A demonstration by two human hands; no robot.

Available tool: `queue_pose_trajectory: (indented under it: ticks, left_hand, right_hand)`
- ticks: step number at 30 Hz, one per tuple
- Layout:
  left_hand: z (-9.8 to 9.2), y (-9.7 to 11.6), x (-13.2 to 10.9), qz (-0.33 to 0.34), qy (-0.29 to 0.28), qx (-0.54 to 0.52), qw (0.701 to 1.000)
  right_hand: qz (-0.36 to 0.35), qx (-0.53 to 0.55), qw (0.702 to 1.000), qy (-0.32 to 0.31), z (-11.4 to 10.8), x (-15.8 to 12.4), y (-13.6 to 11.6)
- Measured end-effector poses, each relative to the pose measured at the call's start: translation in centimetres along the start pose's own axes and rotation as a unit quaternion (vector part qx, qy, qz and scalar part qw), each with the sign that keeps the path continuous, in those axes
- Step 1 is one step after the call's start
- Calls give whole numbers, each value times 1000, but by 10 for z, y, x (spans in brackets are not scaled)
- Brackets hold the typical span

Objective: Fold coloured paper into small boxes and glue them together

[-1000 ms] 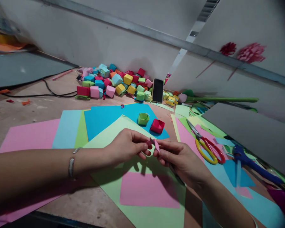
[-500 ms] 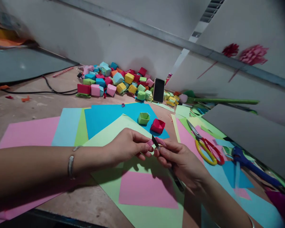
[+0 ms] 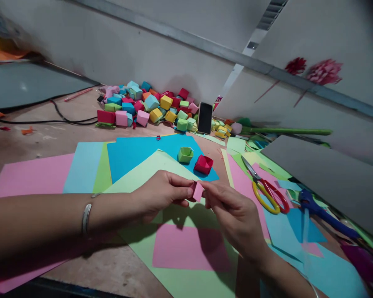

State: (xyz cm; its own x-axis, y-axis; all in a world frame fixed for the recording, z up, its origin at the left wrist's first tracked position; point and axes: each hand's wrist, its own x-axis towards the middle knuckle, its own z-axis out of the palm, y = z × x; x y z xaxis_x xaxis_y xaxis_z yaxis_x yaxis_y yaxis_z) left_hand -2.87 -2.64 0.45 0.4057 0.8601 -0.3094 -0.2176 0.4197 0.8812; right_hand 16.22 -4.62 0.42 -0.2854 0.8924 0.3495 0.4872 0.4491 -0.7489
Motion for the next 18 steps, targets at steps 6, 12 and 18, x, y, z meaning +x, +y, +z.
queue_pose_trajectory:
  ticks: [6, 12, 18]
  left_hand:
    - [2, 7, -4, -42, -37, -92, 994]
    - [0, 0, -3, -7, -54, -85, 995]
    - [-1, -6, -2, -26, -26, -87, 996]
  right_hand:
    - [-165, -229, 958, 41, 2, 2, 3]
    - [-105, -263, 958, 45, 8, -1, -5]
    - [-99, -235, 966, 33, 12, -3, -7]
